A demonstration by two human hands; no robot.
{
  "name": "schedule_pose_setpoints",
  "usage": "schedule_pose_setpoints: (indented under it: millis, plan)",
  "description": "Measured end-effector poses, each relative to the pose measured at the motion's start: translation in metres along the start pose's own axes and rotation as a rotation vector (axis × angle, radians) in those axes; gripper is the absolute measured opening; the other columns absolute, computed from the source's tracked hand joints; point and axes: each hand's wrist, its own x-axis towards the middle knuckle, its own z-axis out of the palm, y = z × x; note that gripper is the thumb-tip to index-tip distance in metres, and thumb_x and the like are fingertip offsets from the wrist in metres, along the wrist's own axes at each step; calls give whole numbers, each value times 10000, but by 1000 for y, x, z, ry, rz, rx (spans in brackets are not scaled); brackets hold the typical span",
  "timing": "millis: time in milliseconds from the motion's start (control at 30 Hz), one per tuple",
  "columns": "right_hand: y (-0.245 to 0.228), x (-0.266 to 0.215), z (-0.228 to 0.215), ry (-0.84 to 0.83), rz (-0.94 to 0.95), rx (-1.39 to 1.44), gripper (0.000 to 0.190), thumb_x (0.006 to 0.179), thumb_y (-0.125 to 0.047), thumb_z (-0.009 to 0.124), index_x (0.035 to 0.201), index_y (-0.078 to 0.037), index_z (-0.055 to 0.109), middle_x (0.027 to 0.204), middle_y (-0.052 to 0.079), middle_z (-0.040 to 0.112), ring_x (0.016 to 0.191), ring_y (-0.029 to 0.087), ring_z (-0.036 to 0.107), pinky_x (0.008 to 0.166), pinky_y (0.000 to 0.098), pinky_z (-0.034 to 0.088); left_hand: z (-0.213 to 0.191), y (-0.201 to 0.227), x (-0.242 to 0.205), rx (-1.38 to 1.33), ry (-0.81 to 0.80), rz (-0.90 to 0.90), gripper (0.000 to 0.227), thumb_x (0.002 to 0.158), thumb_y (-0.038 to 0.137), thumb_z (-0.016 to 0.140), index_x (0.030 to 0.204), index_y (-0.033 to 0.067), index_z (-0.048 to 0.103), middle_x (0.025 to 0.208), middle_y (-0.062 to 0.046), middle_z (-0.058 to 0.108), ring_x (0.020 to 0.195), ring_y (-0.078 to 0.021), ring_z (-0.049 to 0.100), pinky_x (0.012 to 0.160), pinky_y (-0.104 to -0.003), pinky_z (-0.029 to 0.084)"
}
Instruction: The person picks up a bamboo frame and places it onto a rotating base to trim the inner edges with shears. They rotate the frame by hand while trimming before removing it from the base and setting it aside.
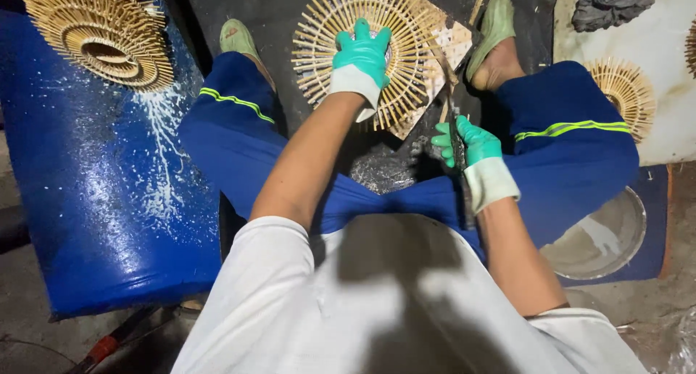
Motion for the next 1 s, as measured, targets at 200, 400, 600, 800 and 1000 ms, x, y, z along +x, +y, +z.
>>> schedule_pose_setpoints:
  millis: [200,400,600,800,1000]
  plan:
    - [-10,-18,13,31,-29,30,461,1068,-418,528,1130,-12,735,825,89,742,527,125,603,453,266,455,3,-5,1,10,56,52,871,628,219,900,1391,335,496,1564,-184,301,1300,-585,374,946,-588,531]
    - [-15,-25,19,63,-28,5,454,1071,-417,513,1134,-28,738,820,83,741,522,116,593,464,259,464,-13,-5,-3,37,-29,64,884,629,218,898,1398,346,481,1563,-150,314,1307,-556,378,949,-592,520]
    - [-15,-28,19,45,-79,-63,460,1086,-414,507,1132,-17,735,819,76,739,524,114,575,474,260,444,-6,-12,-2,46,33,147,921,606,176,890,1419,342,489,1554,-152,349,1315,-515,402,962,-550,527]
    - [-16,-23,19,46,-11,-26,447,1073,-413,506,1114,-34,741,803,68,736,504,117,559,452,268,440,-5,-11,-4,13,24,136,767,694,243,876,1379,359,549,1548,-147,369,1311,-496,414,1003,-551,511]
    - [-18,-21,12,22,-31,-100,479,1080,-434,488,1128,-33,746,814,72,743,522,115,575,468,263,448,0,-14,2,46,33,130,906,655,314,912,1439,229,466,1540,-135,363,1315,-483,395,971,-543,518]
